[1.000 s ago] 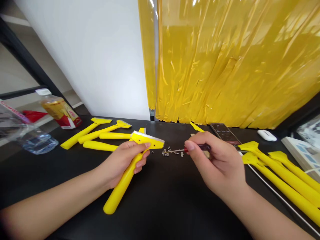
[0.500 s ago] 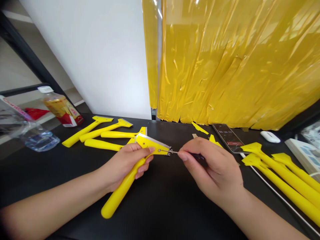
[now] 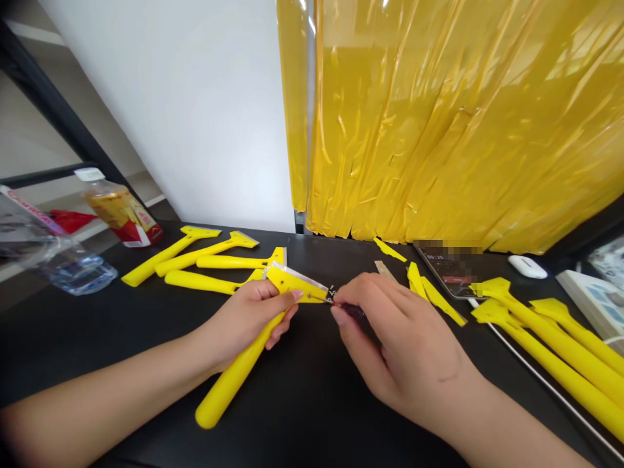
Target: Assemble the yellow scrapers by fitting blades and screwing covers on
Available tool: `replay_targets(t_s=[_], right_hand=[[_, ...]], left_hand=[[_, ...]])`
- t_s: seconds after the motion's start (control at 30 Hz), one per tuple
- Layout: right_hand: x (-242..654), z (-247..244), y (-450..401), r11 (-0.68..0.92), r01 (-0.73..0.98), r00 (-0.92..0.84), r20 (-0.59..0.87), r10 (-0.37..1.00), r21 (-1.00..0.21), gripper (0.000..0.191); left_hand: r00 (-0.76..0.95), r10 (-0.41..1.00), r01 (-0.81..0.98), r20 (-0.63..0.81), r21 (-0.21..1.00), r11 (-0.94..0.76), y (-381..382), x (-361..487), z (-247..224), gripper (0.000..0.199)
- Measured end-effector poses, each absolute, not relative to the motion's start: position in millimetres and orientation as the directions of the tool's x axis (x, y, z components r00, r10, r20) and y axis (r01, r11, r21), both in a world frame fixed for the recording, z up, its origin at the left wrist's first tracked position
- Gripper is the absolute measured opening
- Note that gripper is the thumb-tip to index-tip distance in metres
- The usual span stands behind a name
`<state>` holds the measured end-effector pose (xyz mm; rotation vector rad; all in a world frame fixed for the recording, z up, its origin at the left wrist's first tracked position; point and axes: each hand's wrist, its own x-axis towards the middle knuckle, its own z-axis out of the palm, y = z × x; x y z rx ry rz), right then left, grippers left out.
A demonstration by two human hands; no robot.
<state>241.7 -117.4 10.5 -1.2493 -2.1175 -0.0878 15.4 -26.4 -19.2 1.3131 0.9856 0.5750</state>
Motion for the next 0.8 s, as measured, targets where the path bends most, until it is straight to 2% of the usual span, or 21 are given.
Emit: replay_targets(t_s=[0.07,0.17,0.3,0.43,0.57,0.7,0.8], right_hand=[[241.5,8.6,-117.3,0.502,0.835,-0.289,0.598,0.747,-0.224,0.006],[239.1,8.8,-116.1,0.434,0.886,-0.236,0.648,0.724,-0.163,0.010],[234.1,11.2,-114.5,0.473,0.876,-0.315,0.631,0.709,-0.094,0.007],[233.3,10.0,-115.6,0.455,0.887,-0.327,0.584,0.742,-0.081,0.004],[235.6,7.9,-117.6,0.361,0.931,-0.270,0.558,0.784,-0.056,0.016],[235.4,7.8,-117.3,0.350,0.936,-0.275,0.539,0.796,-0.040,0.014],[235.2,7.3,-116.2,0.356,0.932,-0.268,0.530,0.805,-0.070,0.014]], left_hand=[[0.492,0.829,0.182,-0.267,0.962,0.202,-26.4,15.2,-18.1,0.042],[0.492,0.831,0.209,-0.259,0.962,0.176,-27.7,14.9,-16.2,0.043],[0.480,0.840,0.222,-0.251,0.962,0.160,-29.0,15.1,-15.4,0.043],[0.468,0.848,0.211,-0.248,0.963,0.165,-27.5,15.9,-17.7,0.042],[0.454,0.855,0.206,-0.249,0.963,0.171,-25.3,15.8,-19.8,0.041],[0.444,0.858,0.210,-0.257,0.961,0.180,-23.9,15.2,-20.8,0.041],[0.448,0.856,0.217,-0.257,0.960,0.174,-23.4,14.9,-21.1,0.042]])
